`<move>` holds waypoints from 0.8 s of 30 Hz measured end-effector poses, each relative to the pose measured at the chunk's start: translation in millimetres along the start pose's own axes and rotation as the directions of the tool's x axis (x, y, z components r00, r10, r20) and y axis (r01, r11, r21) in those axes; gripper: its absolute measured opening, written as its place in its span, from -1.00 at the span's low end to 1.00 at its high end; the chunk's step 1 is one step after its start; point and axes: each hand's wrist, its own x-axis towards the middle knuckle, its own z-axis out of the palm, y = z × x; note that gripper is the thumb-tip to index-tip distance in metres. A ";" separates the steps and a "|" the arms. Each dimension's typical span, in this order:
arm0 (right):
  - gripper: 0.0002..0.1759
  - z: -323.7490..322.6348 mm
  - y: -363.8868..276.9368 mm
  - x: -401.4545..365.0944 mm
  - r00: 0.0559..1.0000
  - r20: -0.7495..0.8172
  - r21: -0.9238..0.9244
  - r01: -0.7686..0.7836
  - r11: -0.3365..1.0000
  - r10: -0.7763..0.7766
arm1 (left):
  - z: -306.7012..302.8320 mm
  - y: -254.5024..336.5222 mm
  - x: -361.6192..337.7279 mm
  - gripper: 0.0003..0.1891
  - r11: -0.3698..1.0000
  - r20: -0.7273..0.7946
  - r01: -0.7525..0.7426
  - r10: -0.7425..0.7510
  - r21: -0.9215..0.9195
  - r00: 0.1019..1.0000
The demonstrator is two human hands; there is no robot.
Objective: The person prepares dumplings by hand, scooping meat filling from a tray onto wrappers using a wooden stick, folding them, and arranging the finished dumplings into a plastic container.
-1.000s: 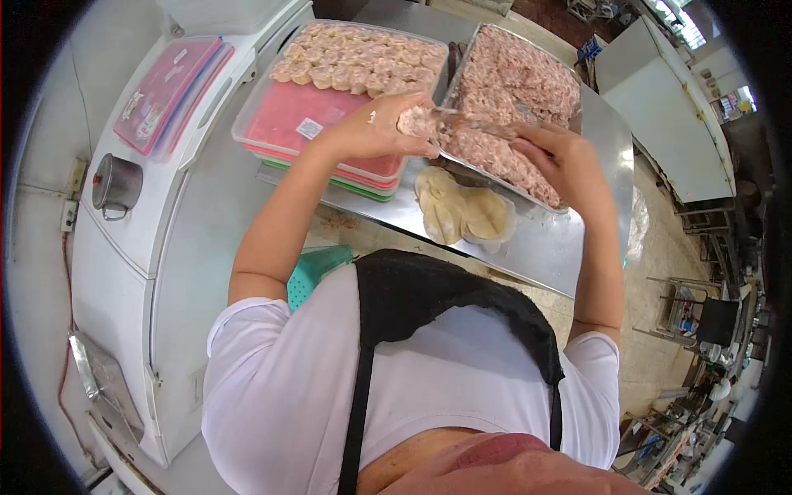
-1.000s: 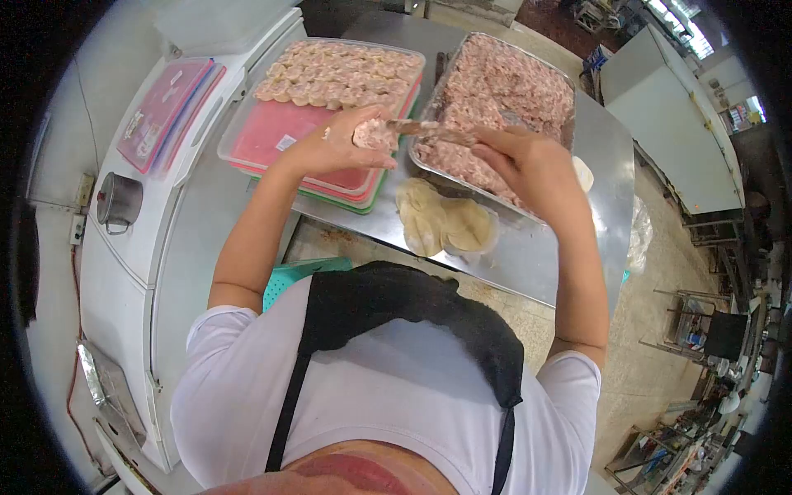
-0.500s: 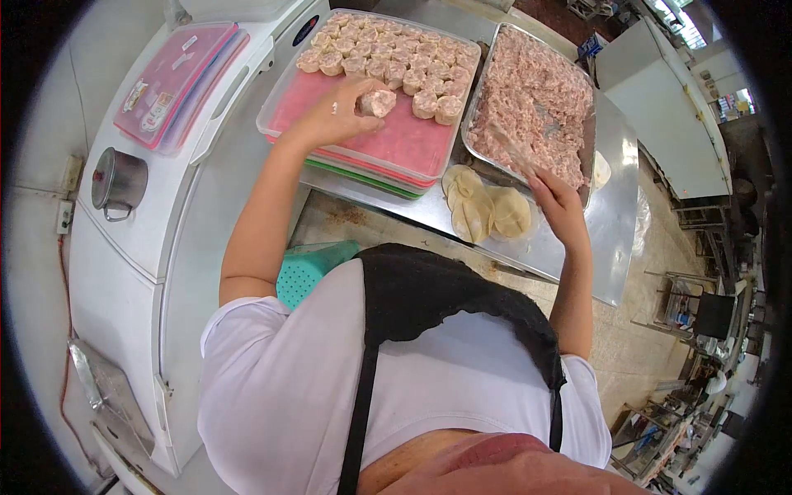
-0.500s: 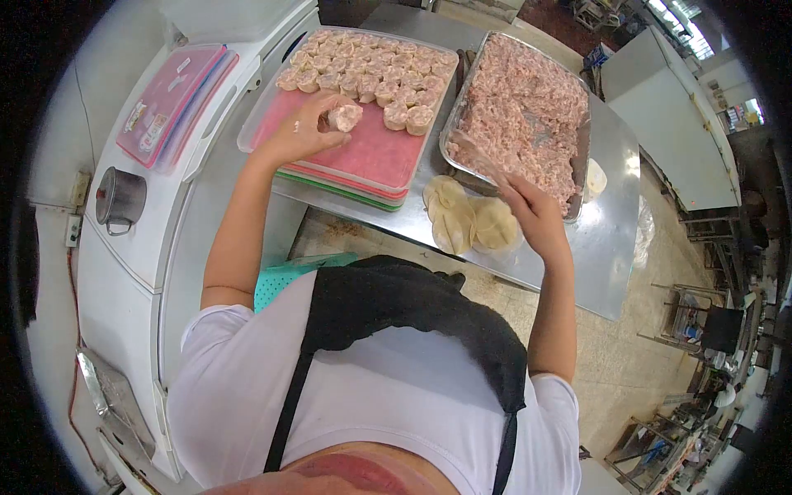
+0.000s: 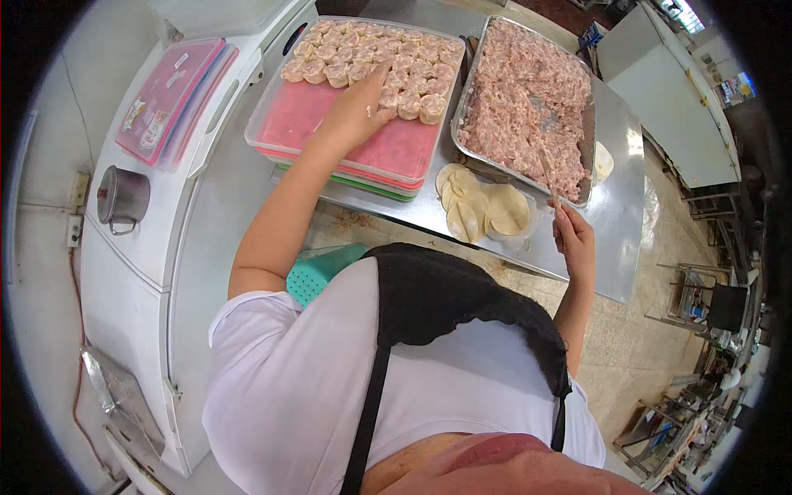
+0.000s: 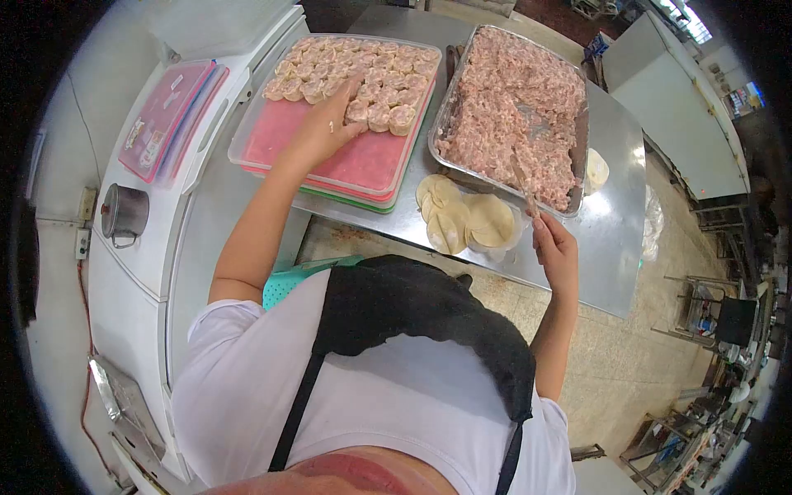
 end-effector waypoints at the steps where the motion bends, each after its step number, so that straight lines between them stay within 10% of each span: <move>1: -0.66 -3.5 1.9 4.1 1.000 0.020 0.019 0.006 1.000 -0.007 | 2.7 2.3 2.8 -0.17 0.999 -0.019 -0.010 0.011 0.043 1.000; 9: -0.65 -14.8 0.0 19.2 0.989 0.144 -0.018 0.020 1.000 -0.017 | -5.3 2.3 -7.9 -0.27 0.984 -0.178 -0.086 0.114 0.157 0.977; 11: -0.65 -16.5 4.2 22.1 0.988 0.154 -0.010 0.020 1.000 -0.018 | -22.5 15.0 -18.5 -0.30 0.940 -0.129 0.273 -0.303 -0.205 0.944; 17: -0.66 -1.0 4.1 24.7 0.974 0.219 -0.020 0.062 0.998 -0.057 | -24.6 30.0 -23.5 -0.22 0.889 0.061 0.457 -0.456 -0.014 0.888; 24: -0.68 28.9 -20.1 25.5 0.954 0.280 -0.050 0.121 0.991 -0.103 | -11.2 -1.9 -6.7 -0.19 0.939 -0.102 0.344 -0.345 -0.022 0.933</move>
